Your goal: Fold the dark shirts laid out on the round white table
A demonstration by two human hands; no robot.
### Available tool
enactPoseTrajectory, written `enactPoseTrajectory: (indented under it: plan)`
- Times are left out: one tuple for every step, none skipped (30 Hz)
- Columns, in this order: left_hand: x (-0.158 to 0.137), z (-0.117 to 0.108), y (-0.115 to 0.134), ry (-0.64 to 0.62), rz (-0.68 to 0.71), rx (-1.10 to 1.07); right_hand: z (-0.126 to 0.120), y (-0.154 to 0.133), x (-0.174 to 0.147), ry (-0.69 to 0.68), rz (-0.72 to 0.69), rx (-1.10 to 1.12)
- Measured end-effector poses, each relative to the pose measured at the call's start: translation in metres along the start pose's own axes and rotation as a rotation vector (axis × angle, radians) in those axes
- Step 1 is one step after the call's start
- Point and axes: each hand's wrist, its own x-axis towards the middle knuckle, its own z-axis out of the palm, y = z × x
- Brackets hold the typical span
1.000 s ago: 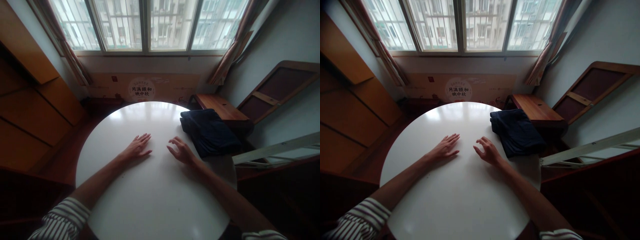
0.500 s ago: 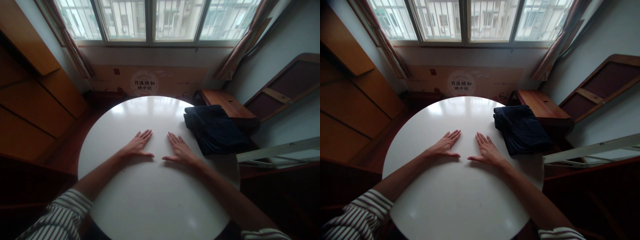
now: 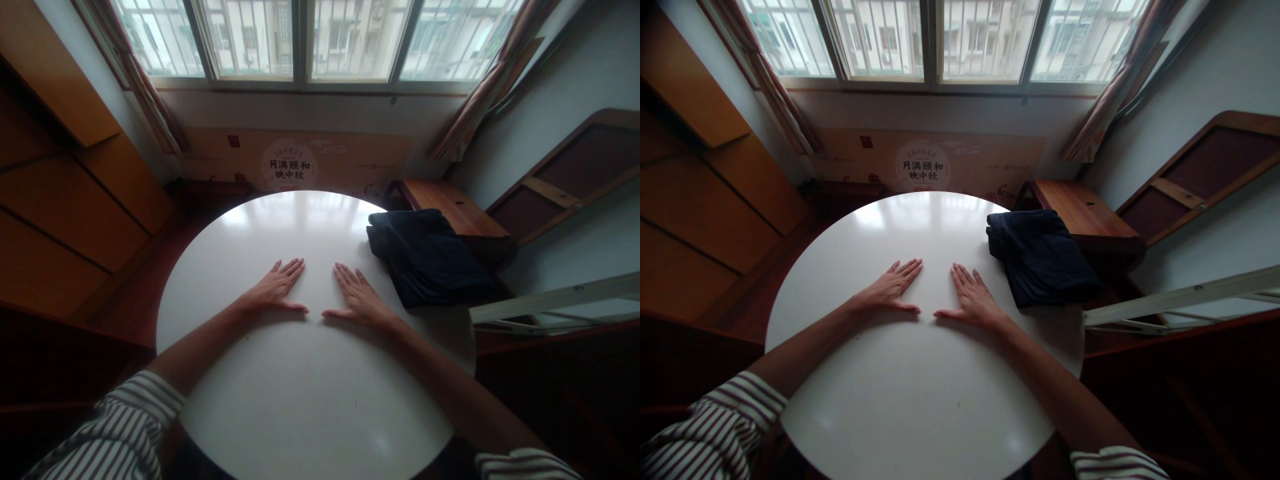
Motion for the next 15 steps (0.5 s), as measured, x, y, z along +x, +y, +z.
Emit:
enactPoseTrajectory:
  plan:
    - [0.0001, -0.0004, 0.0003, 0.000, 0.000, 0.000, -0.0001, -0.0002, 0.0001, 0.000, 0.003, -0.001]
    - [0.0002, -0.0009, 0.0007, -0.002, -0.001, -0.001, -0.0003, -0.0005, 0.0001, -0.002, 0.006, -0.001]
    - [0.0004, -0.0014, 0.0011, -0.006, -0.004, -0.004, -0.0004, -0.0007, 0.0002, -0.004, 0.009, -0.002]
    - [0.0005, -0.0019, 0.0015, -0.011, -0.008, -0.007, -0.0004, -0.0008, 0.0003, -0.008, 0.011, -0.002]
    - [0.0007, -0.0022, 0.0018, -0.015, -0.012, -0.010, -0.0004, -0.0009, 0.0003, -0.012, 0.011, -0.003]
    - [0.0008, -0.0021, 0.0020, -0.015, -0.015, -0.012, -0.0003, -0.0010, 0.0004, -0.013, 0.012, -0.004]
    - [0.0009, -0.0018, 0.0020, -0.011, -0.016, -0.012, -0.0001, -0.0010, 0.0004, -0.011, 0.012, -0.004]
    - [0.0010, -0.0011, 0.0019, -0.004, -0.015, -0.010, 0.0000, -0.0010, 0.0004, -0.007, 0.011, -0.005]
    - [0.0012, -0.0003, 0.0017, 0.003, -0.014, -0.009, 0.0001, -0.0010, 0.0005, -0.003, 0.010, -0.004]
    - [0.0013, 0.0007, 0.0013, 0.008, -0.014, -0.008, -0.0001, -0.0010, 0.0005, -0.002, 0.010, -0.003]
    - [0.0014, 0.0017, 0.0010, 0.012, -0.016, -0.009, -0.0004, -0.0012, 0.0006, -0.007, 0.012, -0.001]
    - [0.0015, 0.0025, 0.0006, 0.013, -0.019, -0.012, -0.0010, -0.0014, 0.0006, -0.018, 0.014, 0.003]
    - [0.0015, 0.0030, 0.0004, 0.012, -0.024, -0.014, -0.0018, -0.0017, 0.0007, -0.030, 0.017, 0.007]
    - [0.0014, 0.0033, 0.0003, 0.011, -0.030, -0.017, -0.0026, -0.0020, 0.0008, -0.041, 0.020, 0.011]
    - [0.0013, 0.0033, 0.0002, 0.009, -0.038, -0.019, -0.0034, -0.0024, 0.0008, -0.047, 0.022, 0.016]
